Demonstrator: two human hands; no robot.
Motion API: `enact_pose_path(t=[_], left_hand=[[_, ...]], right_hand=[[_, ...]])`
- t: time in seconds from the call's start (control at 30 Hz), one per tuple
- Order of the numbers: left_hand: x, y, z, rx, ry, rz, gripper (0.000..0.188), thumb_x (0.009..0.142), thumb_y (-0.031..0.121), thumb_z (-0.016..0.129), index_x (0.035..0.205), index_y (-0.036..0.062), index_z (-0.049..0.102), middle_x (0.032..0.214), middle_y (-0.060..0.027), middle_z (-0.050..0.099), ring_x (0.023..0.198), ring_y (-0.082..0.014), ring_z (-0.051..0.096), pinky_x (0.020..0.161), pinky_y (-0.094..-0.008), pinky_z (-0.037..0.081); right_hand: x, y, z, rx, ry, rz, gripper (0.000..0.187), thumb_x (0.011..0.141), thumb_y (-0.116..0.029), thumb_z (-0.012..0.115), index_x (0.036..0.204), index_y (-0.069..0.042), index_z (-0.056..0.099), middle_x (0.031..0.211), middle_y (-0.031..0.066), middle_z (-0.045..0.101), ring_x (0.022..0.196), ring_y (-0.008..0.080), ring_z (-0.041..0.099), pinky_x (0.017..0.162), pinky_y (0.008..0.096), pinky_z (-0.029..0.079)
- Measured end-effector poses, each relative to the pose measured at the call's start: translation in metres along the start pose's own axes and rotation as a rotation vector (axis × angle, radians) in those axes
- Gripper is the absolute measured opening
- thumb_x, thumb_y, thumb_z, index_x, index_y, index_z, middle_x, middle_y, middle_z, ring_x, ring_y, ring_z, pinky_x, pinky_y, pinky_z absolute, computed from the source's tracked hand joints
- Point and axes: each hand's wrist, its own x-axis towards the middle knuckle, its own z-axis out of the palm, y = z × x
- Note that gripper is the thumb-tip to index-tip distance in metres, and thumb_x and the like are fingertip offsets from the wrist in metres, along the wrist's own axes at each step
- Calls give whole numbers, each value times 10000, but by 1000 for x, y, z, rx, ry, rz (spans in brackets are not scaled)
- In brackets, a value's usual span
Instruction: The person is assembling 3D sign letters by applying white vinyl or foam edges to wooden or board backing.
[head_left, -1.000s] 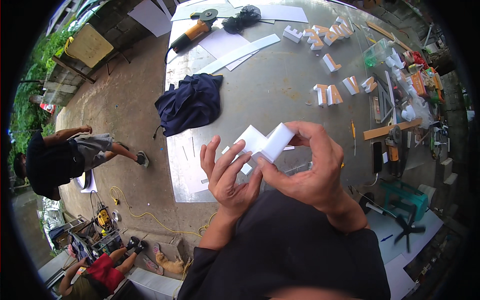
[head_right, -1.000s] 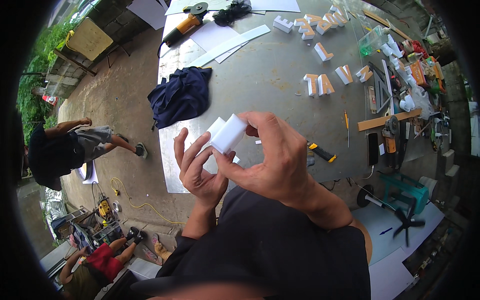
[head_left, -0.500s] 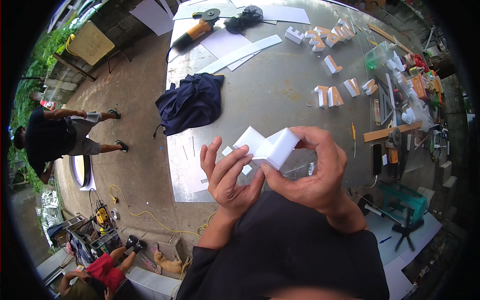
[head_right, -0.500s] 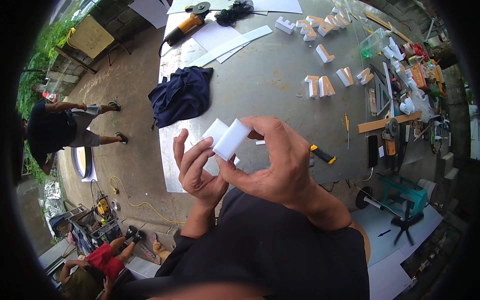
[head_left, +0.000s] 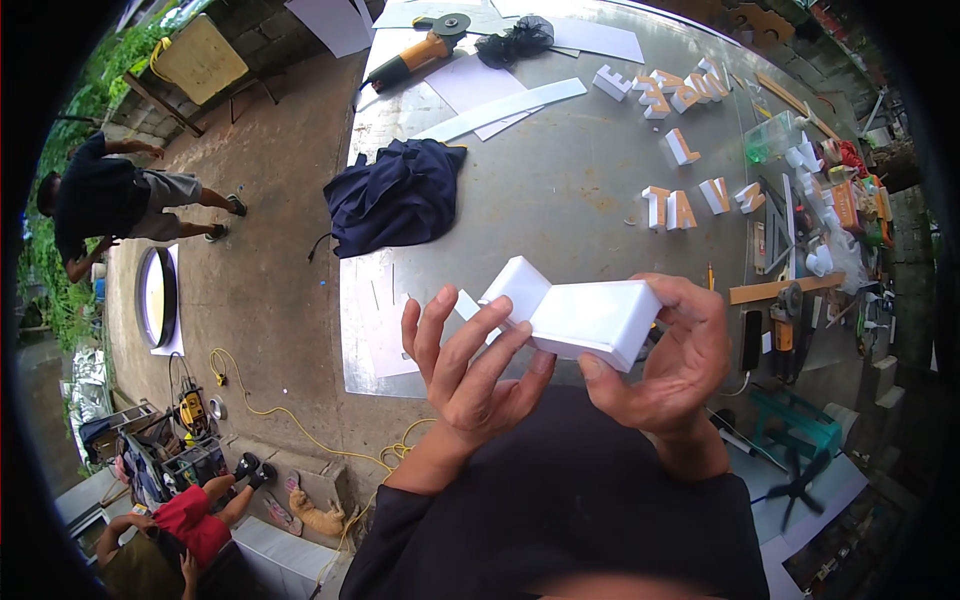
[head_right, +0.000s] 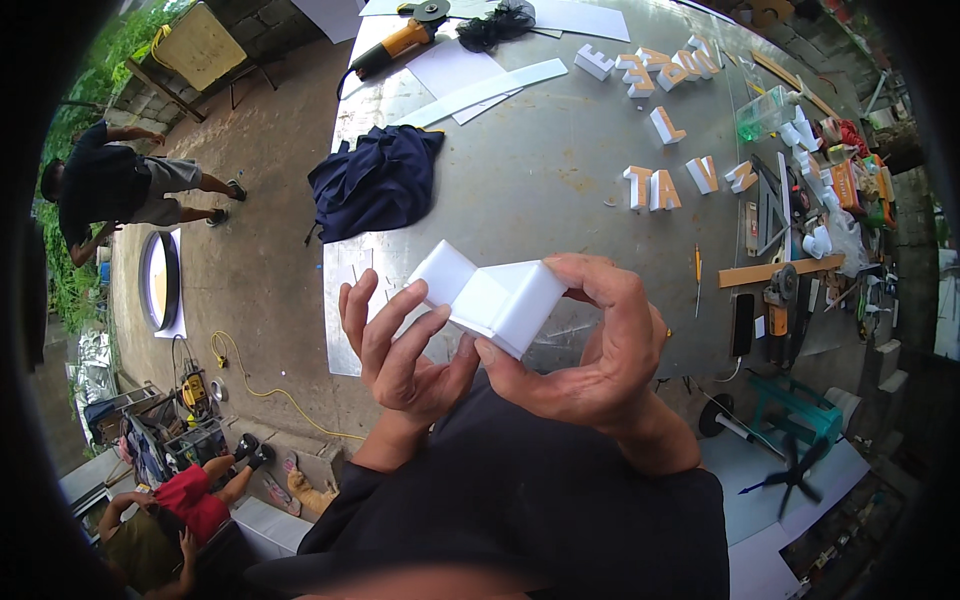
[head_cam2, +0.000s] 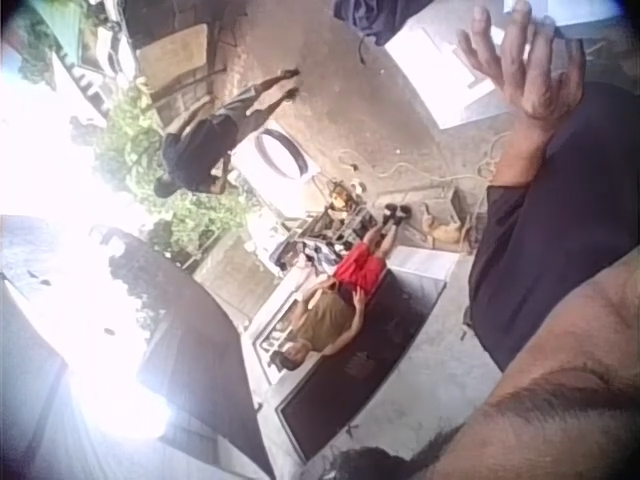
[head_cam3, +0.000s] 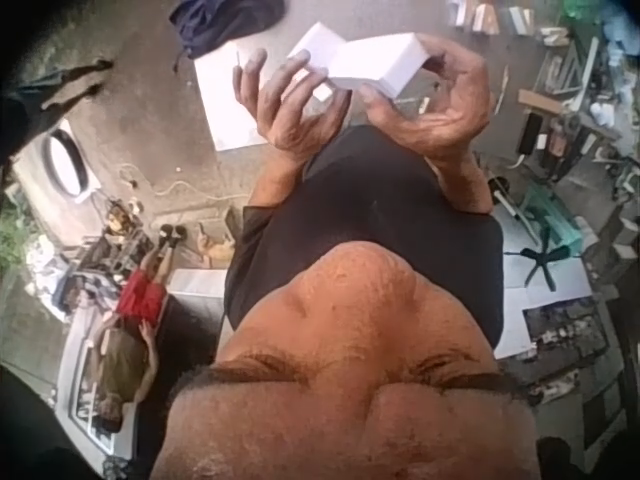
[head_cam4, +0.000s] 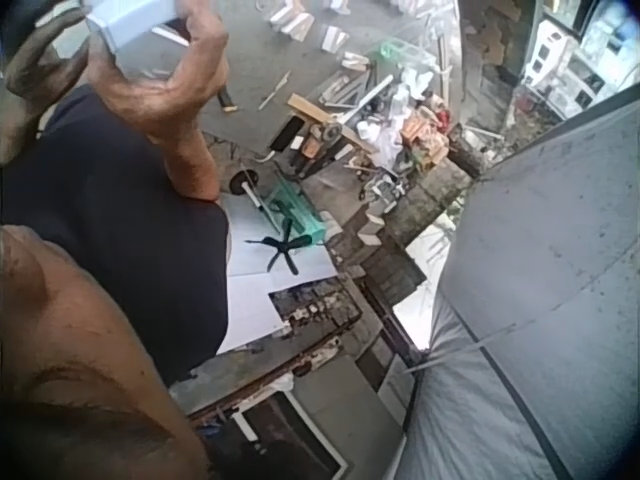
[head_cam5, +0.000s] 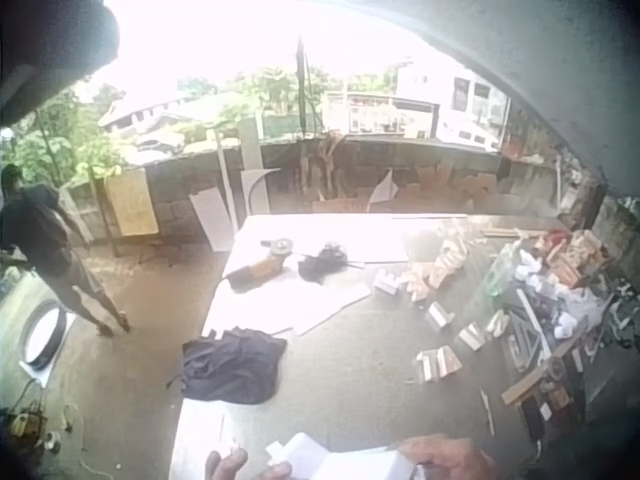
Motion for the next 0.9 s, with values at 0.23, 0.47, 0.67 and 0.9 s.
enact_pose_path(t=[0.23, 0.47, 0.67, 0.9], left_hand=[[2, -1, 6, -58, 67, 20, 394, 752, 227, 871, 1115, 193, 722, 1354, -66, 552, 1400, -355, 404, 1189, -544, 284], [-2, -6, 2, -18, 63, 67, 420, 731, 196, 874, 1125, 188, 729, 1343, -33, 562, 1399, -345, 409, 1183, -546, 304], [7, 0, 4, -1, -48, 15, 377, 744, 218, 863, 1100, 202, 742, 1340, -6, 587, 1406, -330, 412, 1212, -561, 228], [8, 6, 7, -31, 63, 30, 327, 767, 254, 844, 1078, 225, 746, 1289, 13, 611, 1359, -302, 447, 1219, -551, 200]], right_hand=[[0, -1, 8, 122, 110, -14, 682, 666, -123, 909, 1196, 45, 514, 1038, 162, 659, 902, 201, 711, 793, 303, 577], [-5, 5, 8, 189, 106, 63, 675, 686, -120, 901, 1205, 44, 502, 1063, 154, 646, 927, 195, 705, 805, 300, 574], [-4, 9, 11, 130, 120, 52, 660, 693, -134, 903, 1194, 43, 512, 1060, 151, 648, 916, 193, 703, 796, 301, 575], [-5, 7, 15, -22, 90, -41, 654, 694, -160, 909, 1179, 38, 518, 1062, 171, 657, 887, 209, 706, 761, 306, 584]])
